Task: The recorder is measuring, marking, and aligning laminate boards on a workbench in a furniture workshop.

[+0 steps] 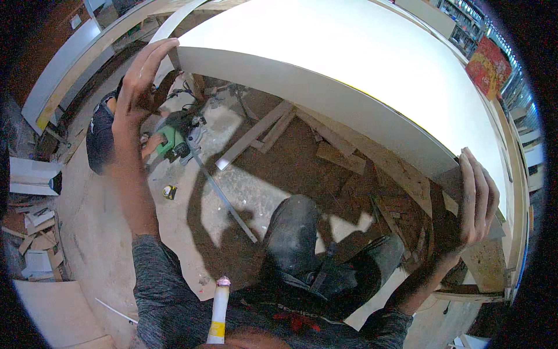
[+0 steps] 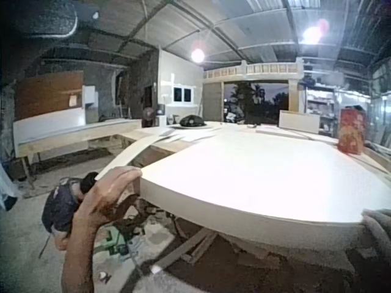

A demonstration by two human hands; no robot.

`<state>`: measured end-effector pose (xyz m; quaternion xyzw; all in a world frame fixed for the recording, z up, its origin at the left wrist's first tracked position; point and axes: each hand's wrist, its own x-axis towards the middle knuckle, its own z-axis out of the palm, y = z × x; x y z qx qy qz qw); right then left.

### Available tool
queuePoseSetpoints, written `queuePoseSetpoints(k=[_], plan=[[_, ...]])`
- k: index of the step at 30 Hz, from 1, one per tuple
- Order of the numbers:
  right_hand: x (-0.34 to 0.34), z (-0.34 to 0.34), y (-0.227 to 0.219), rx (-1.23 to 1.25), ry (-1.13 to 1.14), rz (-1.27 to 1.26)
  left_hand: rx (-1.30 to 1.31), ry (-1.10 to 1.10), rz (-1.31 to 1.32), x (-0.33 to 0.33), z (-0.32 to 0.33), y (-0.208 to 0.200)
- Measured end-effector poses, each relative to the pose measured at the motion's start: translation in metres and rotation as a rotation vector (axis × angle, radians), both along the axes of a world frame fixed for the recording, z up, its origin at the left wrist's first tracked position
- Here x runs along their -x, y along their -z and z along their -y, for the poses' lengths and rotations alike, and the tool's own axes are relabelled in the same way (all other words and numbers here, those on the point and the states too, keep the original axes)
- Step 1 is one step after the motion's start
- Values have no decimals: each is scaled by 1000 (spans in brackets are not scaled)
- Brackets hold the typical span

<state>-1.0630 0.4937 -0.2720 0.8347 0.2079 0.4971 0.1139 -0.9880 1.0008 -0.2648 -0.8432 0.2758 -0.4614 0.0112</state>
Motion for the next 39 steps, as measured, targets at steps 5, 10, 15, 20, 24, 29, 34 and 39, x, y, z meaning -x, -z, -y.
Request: queuePoseSetpoints(k=[5,10,15,20,24,29,34,39], plan=[[1,-3,-2,0,23,14,-49,-75,84,-3,-6,8],[3,-2,-3,-21,28,22,-115,-155,167,-15,10,9],[-3,-14,2,-88,35,39,-54,-35,101,-7,26,5],[4,-19,-4,-93,30,38,-23,33,87,-9,33,1],[2,-17,-3,-102,36,25,-25,45,83,-12,22,4],[0,-4,2,-21,-5,16,-9,-13,145,-18,8,6],[-2,-4,-1,-5,-35,7,3,19,115,-21,-23,12],[-2,-3,0,-15,-25,2,108,116,87,-24,-18,15]])
